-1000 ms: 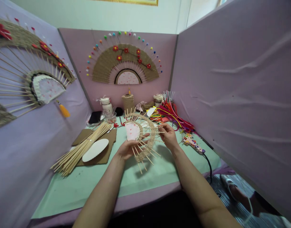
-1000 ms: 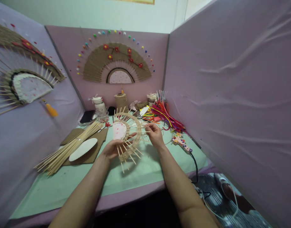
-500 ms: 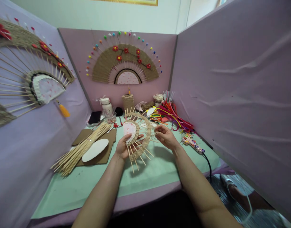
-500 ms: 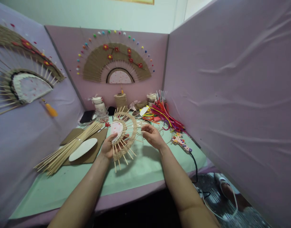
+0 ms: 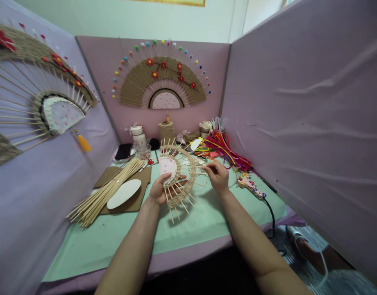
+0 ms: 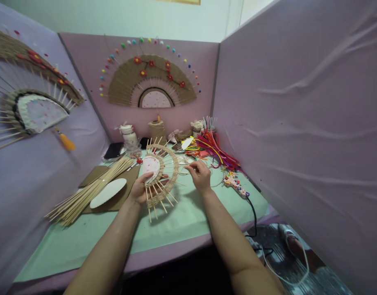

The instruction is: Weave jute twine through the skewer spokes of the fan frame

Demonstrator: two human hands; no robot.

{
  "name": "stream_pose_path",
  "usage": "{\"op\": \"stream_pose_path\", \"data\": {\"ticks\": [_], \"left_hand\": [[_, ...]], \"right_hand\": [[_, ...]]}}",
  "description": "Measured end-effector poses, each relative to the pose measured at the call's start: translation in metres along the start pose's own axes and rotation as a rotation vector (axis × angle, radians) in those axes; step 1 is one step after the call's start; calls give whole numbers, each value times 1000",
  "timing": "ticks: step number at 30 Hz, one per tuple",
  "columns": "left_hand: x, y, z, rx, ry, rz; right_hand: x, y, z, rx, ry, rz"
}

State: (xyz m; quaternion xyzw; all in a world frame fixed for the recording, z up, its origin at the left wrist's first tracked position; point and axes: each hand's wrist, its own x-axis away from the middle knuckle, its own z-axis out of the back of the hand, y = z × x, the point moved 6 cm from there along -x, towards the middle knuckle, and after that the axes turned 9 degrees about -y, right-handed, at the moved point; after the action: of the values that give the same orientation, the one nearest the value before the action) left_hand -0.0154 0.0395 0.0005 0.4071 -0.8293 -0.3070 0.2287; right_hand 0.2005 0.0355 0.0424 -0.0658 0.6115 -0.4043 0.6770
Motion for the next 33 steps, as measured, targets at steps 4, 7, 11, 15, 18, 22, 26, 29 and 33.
{"op": "stream_pose_path", "data": {"ticks": [4, 7, 11, 15, 18, 22, 26, 29, 33], "left_hand": [[0, 1, 1, -37, 17, 0], [2, 4, 2, -61, 30, -13], [2, 9, 6, -98, 3, -40], [3, 11, 13, -142, -17, -27], [4, 14, 18, -162, -24, 0], [7, 17, 21, -153, -17, 33], [9, 19, 24, -139, -5, 71], [10, 17, 24, -119, -38, 129], [11, 14, 20, -51, -159, 193]], "right_hand": [[0, -4, 2, 64, 8, 50], [0, 0, -1, 77, -28, 33], [0, 8, -5, 42, -96, -39], [0, 17, -11, -87, -166, -148], [0, 26, -18, -196, -236, -250], [2, 36, -24, -300, -323, -357], [2, 37, -25, -409, -373, -415], [2, 34, -25, -487, -388, -442], [2, 28, -23, -547, -392, -446]]}}
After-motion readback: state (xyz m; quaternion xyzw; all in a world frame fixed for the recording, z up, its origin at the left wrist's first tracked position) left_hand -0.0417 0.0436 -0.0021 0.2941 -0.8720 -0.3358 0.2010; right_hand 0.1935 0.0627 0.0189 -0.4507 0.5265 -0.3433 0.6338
